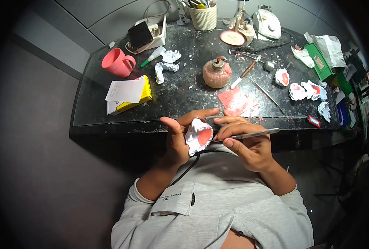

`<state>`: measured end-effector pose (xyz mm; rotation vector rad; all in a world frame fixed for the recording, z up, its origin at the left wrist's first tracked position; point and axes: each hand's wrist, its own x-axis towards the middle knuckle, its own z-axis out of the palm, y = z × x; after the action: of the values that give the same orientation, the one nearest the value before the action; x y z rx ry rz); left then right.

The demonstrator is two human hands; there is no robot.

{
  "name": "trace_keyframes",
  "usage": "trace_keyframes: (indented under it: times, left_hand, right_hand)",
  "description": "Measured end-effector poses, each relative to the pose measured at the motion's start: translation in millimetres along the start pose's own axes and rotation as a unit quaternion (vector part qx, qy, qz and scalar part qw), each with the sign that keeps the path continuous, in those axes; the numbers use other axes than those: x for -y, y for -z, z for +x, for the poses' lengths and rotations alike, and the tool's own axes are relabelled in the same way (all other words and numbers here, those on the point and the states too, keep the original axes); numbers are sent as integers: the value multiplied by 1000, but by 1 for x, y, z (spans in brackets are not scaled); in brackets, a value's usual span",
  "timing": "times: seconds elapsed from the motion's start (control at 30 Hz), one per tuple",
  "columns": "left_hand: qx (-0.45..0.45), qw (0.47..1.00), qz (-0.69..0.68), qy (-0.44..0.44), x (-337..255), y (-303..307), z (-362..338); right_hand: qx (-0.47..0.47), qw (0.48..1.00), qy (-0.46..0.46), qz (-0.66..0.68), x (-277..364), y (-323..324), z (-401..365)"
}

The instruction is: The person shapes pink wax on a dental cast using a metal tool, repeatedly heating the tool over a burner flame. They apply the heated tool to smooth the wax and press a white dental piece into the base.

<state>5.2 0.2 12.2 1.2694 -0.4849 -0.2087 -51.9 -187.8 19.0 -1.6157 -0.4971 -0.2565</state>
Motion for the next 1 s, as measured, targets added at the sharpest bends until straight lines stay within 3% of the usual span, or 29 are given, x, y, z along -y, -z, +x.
trace_keyframes:
  times: [0.03,0.1,0.2,0.53,0.6,0.9,1.0]
  left_hand:
    - [0,1000,0,1,1,4,-1]
    - [116,993,25,-22,3,16,-2]
    - [129,991,24,-32,5,17,-2]
    - [128,985,102,-55,3,17,-1]
    - [77,994,67,-39,3,10,-2]
    - [38,990,130,-38,-4,6,-3]
    - [49,995,71,-53,3,10,-4]
  right_hand:
    - [0,1000,-1,0,-1,-2,-2]
    - [-11,994,-44,96,-1,-5,-4]
    - [-4,995,-35,91,-1,-6,-5]
    - [3,998,-31,62,-1,-7,-3]
    - [1,998,-32,62,0,-7,-3]
    - [-1,999,-24,46,-2,-9,-3]
    - [-8,998,-26,58,-2,-11,-3]
